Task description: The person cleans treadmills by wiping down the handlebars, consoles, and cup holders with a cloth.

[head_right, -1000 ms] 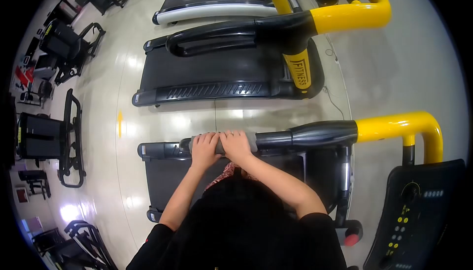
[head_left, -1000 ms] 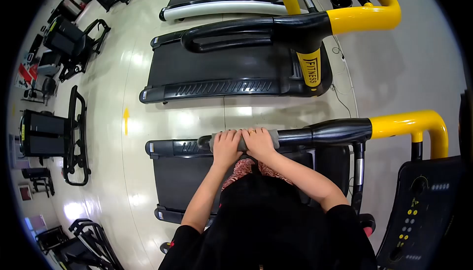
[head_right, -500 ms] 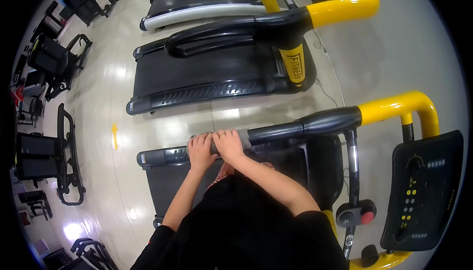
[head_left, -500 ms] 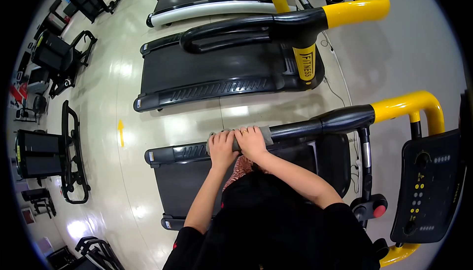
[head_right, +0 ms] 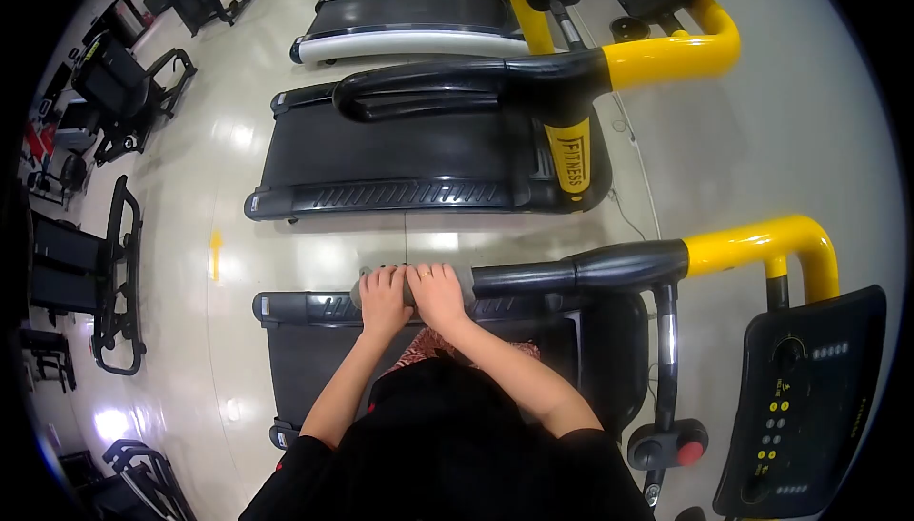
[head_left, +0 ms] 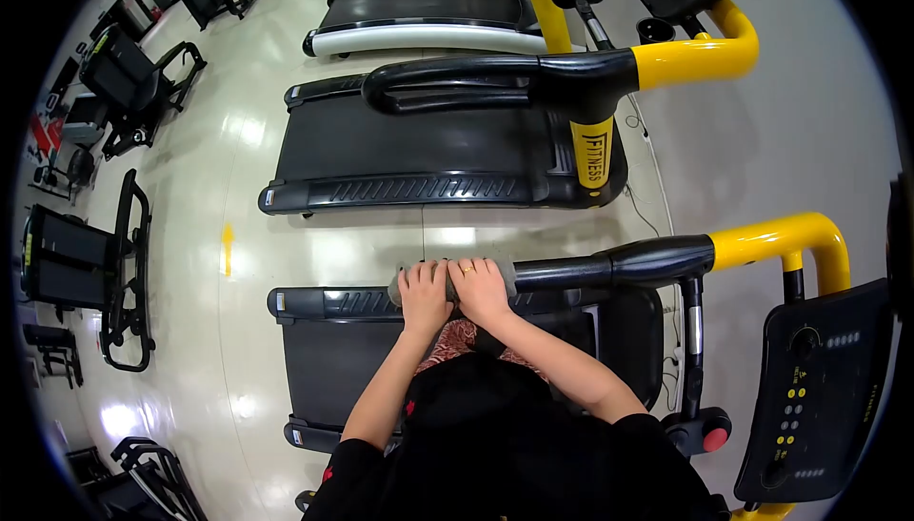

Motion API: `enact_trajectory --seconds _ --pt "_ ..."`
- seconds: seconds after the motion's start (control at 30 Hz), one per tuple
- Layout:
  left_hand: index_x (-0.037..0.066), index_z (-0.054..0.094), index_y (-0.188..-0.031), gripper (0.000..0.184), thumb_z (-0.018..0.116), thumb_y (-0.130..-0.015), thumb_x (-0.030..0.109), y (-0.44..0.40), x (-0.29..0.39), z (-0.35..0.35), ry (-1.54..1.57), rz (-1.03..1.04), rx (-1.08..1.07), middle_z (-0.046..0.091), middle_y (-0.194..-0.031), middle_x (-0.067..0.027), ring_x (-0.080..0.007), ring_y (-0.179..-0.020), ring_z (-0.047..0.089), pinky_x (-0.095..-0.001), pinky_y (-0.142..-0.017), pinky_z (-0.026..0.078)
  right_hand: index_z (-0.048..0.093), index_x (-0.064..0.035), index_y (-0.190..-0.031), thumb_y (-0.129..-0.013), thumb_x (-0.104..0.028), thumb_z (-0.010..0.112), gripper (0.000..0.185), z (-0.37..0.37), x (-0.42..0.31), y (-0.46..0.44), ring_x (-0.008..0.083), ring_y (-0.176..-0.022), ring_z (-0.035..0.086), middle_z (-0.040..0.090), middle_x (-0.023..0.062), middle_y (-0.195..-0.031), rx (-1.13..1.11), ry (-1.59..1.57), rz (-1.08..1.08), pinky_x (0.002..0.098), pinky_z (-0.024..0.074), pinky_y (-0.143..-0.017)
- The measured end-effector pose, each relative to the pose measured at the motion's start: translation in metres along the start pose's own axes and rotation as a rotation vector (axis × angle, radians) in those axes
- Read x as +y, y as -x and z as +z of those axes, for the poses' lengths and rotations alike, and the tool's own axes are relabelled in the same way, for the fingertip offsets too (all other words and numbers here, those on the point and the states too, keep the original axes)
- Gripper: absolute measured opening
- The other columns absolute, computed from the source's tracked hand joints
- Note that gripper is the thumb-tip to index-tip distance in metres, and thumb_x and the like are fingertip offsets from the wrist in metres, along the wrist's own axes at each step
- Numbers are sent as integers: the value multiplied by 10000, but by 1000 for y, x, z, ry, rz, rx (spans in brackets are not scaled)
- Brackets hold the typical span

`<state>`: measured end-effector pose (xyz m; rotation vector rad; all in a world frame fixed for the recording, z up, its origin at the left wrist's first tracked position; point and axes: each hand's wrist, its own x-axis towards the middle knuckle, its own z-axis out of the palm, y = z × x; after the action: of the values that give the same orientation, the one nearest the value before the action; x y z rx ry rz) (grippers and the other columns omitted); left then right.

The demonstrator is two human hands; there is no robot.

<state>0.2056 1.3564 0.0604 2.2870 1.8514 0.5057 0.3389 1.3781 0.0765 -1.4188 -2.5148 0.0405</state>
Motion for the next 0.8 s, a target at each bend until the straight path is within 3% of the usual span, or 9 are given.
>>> enact_trajectory --seconds 0.2,0.4,0.43,0.5,0.57,0.63,0.7,0.8 --pt "83 463 -1202 692 733 -569 154 1 23 5 -87 -36 -8 472 -1201 -81 -260 -1178 403 -564 -996 266 527 -49 -1053 -637 -112 640 436 -4 6 10 239 -898 511 542 79 -941 37 8 10 347 388 -810" --pt "48 453 -1211 490 557 -739 125 -7 51 18 -130 -9 16 469 -1234 -74 -257 -1209 390 -630 -994 229 535 -31 -1059 -645 -97 622 428 -12 29 24 245 -943 517 557 84 -976 42 -4 33 347 390 -848" --pt "48 453 -1211 490 557 -739 125 -9 54 22 -131 -3 16 469 -1234 -74 -257 -1209 390 -630 -994 229 537 -31 -1054 -644 -94 621 424 -15 34 27 244 -953 518 558 85 -982 34 -6 41 345 389 -859" --pt "44 447 -1209 632 676 -633 169 -15 64 25 -153 61 24 474 -1217 -79 -256 -1191 410 -648 -985 227 533 -45 -1038 -665 -115 608 387 -21 45 34 232 -930 511 553 74 -965 57 17 41 333 386 -845" --pt "44 454 -1210 611 665 -648 159 -20 82 20 -120 67 -39 484 -1208 -75 -246 -1178 421 -625 -991 237 530 -59 -1021 -685 -135 595 351 -28 60 41 220 -907 504 547 64 -947 81 45 39 322 382 -831" --pt "44 462 -1210 590 655 -663 149 -27 99 21 -87 70 -100 495 -1198 -70 -235 -1165 431 -603 -997 248 532 -58 -1024 -636 -134 645 411 -36 76 50 229 -928 506 550 70 -959 45 12 59 333 380 -852" --pt "58 435 -1210 737 744 -556 199 -34 115 34 -88 134 -79 494 -1185 -55 -226 -1135 446 -586 -976 279 532 -54 -1040 -600 -147 682 475 -46 95 60 233 -957 510 554 73 -986 8 20 72 342 379 -875" --pt "50 443 -1211 732 744 -563 206 -44 146 47 -53 168 -54 514 -1146 -57 -225 -1091 472 -541 -962 309 531 -51 -1056 -547 -186 738 566 -61 126 77 239 -988 514 559 76 -1015 -40 31 87 356 377 -898"
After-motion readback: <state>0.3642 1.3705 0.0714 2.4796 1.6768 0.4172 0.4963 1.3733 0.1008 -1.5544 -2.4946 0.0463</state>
